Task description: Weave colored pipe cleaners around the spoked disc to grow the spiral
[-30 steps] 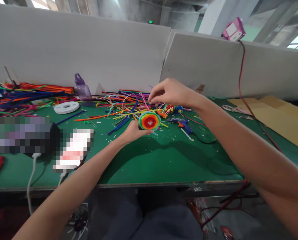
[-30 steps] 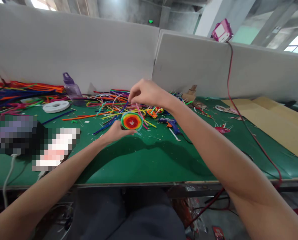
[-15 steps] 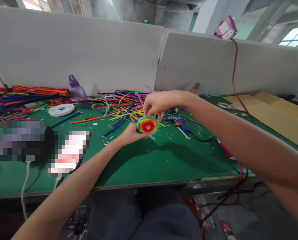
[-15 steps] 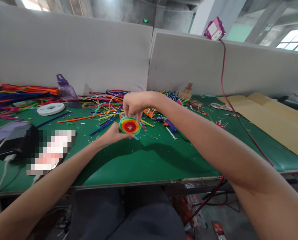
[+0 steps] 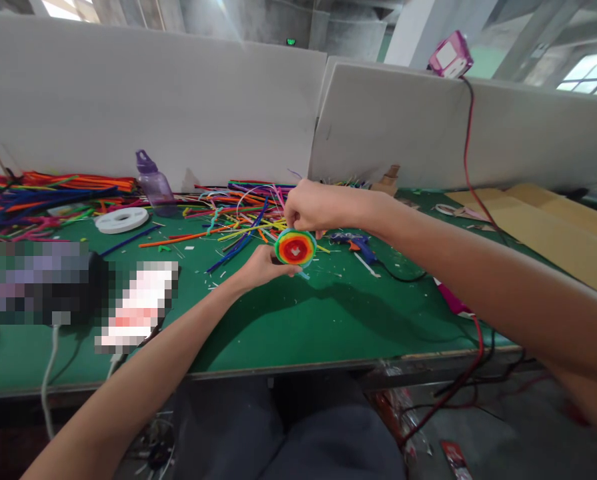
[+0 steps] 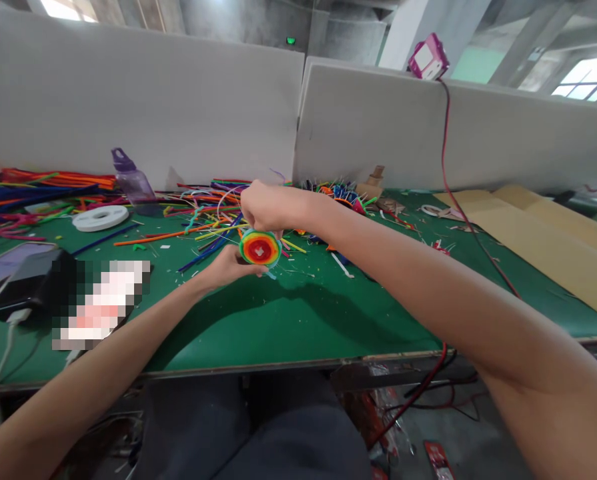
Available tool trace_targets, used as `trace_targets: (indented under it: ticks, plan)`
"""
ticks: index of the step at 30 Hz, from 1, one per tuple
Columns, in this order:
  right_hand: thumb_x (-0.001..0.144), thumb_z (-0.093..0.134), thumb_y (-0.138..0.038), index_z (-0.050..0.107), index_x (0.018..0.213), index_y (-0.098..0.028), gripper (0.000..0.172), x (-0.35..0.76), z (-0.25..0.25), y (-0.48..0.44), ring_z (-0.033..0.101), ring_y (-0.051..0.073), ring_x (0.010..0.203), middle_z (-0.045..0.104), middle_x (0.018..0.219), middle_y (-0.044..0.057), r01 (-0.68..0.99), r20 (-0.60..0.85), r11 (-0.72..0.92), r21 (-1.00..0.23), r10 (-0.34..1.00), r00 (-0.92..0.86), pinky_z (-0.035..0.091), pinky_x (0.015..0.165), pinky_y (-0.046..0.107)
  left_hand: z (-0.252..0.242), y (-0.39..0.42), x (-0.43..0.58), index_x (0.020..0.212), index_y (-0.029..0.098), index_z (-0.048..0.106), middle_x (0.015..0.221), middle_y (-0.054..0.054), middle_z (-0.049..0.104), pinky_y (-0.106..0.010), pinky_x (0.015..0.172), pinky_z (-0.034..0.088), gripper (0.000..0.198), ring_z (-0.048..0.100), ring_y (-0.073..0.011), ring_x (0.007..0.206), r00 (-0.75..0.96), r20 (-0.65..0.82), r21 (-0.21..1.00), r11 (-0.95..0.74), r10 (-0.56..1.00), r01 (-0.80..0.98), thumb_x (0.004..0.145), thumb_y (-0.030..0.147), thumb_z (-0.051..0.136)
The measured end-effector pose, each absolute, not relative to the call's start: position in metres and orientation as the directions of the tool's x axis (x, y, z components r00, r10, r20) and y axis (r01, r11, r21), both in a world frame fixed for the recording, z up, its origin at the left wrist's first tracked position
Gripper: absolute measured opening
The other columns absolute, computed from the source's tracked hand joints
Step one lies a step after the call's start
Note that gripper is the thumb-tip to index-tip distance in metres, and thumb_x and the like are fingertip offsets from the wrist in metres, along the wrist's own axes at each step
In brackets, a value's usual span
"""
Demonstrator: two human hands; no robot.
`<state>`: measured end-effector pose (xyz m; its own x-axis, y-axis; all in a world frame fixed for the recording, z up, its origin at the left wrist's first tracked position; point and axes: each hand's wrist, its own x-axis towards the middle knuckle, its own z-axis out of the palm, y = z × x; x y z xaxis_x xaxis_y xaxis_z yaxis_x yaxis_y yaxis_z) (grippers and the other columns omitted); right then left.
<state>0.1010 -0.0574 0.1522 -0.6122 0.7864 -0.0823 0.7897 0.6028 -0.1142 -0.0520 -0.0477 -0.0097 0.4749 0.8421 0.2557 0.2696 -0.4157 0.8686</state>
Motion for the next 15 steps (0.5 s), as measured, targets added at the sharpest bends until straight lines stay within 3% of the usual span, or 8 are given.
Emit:
trace_targets:
  ticks: [3,6,8,11,15]
  plan:
    - [0.075,0.063,-0.013,0.077,0.087,-0.014,0.018,0.106,0.162,-0.059,0.068,0.020,0.070,0.073,0.073,0.007,0.769,-0.037,0.636,-0.060,0.769,-0.638,0.050,0.062,0.030,-0.010,-0.047,-0.053,0.064,0.013,0.070,0.064,-0.007,0.072,-0.027,0.056,0.046,0.024,0.059,-0.0141,0.056,0.447,0.242,0.879,-0.390,0.861,0.275,0.064,0.036,0.078]
    - [0.079,0.057,-0.015,0.077,0.096,-0.014,0.026,0.119,0.173,-0.062,0.069,0.023,0.082,0.075,0.088,0.010,0.782,0.240,0.616,-0.094,0.776,-0.583,0.051,0.072,0.032,-0.009,-0.046,-0.055,0.064,0.013,0.070,0.064,-0.007,0.072,-0.027,0.058,0.046,0.025,0.060,-0.0144,0.057,0.394,0.271,0.880,-0.392,0.878,0.268,0.064,0.037,0.078]
    - [0.083,0.052,-0.016,0.076,0.096,-0.013,0.027,0.129,0.171,-0.064,0.070,0.021,0.075,0.074,0.081,0.009,0.807,0.359,0.561,-0.185,0.803,-0.476,0.051,0.068,0.031,-0.008,-0.046,-0.056,0.065,0.013,0.069,0.063,-0.006,0.071,-0.028,0.059,0.047,0.025,0.060,-0.0142,0.057,0.362,0.306,0.879,-0.407,0.881,0.247,0.064,0.037,0.078]
    - [0.081,0.055,-0.017,0.076,0.089,-0.013,0.023,0.139,0.151,-0.066,0.066,0.017,0.056,0.070,0.063,0.006,0.793,0.260,0.494,-0.358,0.868,-0.423,0.049,0.058,0.029,-0.007,-0.047,-0.056,0.065,0.013,0.069,0.064,-0.006,0.071,-0.028,0.059,0.048,0.025,0.060,-0.0142,0.058,0.341,0.334,0.876,-0.423,0.879,0.231,0.065,0.036,0.078]
    - [0.083,0.054,-0.021,0.074,0.087,-0.013,0.022,0.142,0.117,-0.062,0.056,0.011,0.040,0.064,0.050,0.002,0.714,0.111,0.463,-0.526,0.869,-0.482,0.042,0.047,0.024,-0.006,-0.048,-0.054,0.069,0.012,0.070,0.065,-0.006,0.071,-0.028,0.057,0.047,0.026,0.059,-0.0143,0.056,0.362,0.328,0.861,-0.434,0.873,0.267,0.065,0.037,0.079]
